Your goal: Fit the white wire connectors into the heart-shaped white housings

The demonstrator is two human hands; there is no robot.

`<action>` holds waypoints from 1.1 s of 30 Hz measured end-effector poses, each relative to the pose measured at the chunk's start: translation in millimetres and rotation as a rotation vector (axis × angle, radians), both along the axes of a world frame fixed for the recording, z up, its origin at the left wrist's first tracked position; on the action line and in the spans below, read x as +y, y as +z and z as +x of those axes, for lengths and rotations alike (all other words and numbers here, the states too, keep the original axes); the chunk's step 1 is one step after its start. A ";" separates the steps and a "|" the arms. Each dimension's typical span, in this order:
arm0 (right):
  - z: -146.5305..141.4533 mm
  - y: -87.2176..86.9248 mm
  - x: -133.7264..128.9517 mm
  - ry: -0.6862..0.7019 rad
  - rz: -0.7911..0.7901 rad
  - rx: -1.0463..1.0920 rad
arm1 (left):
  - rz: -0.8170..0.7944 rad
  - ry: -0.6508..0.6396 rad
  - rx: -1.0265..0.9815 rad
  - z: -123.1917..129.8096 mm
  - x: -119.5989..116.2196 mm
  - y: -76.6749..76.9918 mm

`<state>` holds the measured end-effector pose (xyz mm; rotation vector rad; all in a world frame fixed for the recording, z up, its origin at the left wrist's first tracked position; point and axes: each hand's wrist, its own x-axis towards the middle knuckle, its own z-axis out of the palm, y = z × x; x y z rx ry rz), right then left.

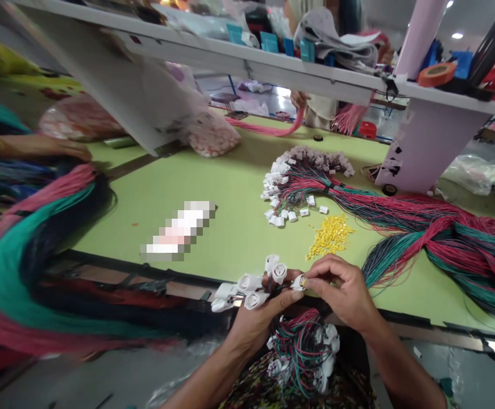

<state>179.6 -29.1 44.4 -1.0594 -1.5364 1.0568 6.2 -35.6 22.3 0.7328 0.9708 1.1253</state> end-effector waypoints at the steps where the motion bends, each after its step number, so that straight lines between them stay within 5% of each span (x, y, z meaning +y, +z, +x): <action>1: 0.0 -0.6 0.8 0.001 -0.006 0.012 | -0.002 -0.001 0.006 0.0 -0.3 0.5; 12: 2.2 -5.2 3.2 0.121 -0.323 0.189 | 0.058 0.013 0.081 2.7 -1.2 -8.1; 17: -1.4 -10.3 -4.1 0.020 -0.209 0.063 | 0.106 0.022 0.132 2.4 0.0 1.2; 21: 13.8 -11.2 -19.1 -0.011 -0.113 -0.084 | 0.087 0.055 -0.009 -3.6 4.3 1.6; 26: 44.4 -9.8 -45.0 0.246 -0.099 -0.324 | -0.015 0.064 -0.122 -5.9 10.8 -0.9; 33: 18.6 -9.4 -32.5 -0.105 -0.113 -0.024 | -0.107 0.042 -0.212 1.2 15.2 7.5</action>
